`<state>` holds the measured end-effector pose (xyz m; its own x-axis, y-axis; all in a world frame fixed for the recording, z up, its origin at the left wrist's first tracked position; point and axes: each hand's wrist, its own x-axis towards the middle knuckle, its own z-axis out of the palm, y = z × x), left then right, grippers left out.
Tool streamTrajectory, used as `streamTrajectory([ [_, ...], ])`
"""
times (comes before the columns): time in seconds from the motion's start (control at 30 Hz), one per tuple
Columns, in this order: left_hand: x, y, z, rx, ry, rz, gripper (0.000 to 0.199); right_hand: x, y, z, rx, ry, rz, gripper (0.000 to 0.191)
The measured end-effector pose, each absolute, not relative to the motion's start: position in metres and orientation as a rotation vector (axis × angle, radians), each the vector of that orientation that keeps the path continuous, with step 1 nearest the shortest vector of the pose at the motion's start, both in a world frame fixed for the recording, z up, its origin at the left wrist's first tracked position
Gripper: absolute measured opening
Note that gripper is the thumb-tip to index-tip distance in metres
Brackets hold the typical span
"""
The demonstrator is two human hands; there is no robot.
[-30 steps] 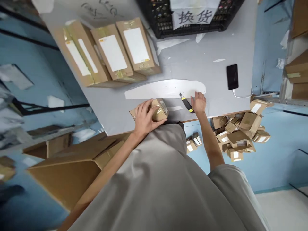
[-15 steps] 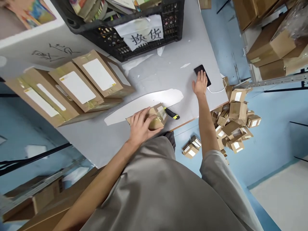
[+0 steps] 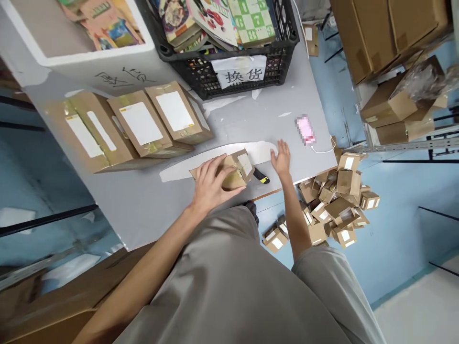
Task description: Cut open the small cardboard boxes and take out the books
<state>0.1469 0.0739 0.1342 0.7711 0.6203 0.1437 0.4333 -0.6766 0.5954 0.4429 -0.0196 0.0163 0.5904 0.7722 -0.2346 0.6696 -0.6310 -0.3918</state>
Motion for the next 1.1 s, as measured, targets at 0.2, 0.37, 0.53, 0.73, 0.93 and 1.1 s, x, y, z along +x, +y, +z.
streamTrajectory([
  [0.2, 0.063, 0.061, 0.125, 2.334, 1.054, 0.410, 0.057, 0.339, -0.036, 0.005, -2.509, -1.287, 0.884, 0.059],
  [0.37, 0.004, 0.050, 0.113, 2.275, 1.180, 0.357, 0.057, 0.319, -0.047, -0.003, -2.732, -1.274, 0.812, 0.050],
  [0.53, -0.039, 0.041, 0.108, 2.160, 1.217, 0.421, 0.061, 0.305, -0.037, 0.004, -2.635, -1.363, 0.800, 0.042],
  [0.73, -0.090, 0.034, 0.119, 2.010, 1.243, 0.545, 0.084, 0.236, -0.013, 0.017, -2.369, -1.165, 1.089, 0.031],
  [0.93, -0.128, 0.027, 0.130, 1.907, 1.217, 0.604, 0.100, 0.169, 0.007, 0.030, -1.972, -0.783, 1.438, 0.026],
  [1.1, -0.140, 0.033, 0.118, 1.883, 1.117, 0.583, 0.117, 0.169, 0.011, 0.053, -1.988, -0.824, 1.237, 0.033],
])
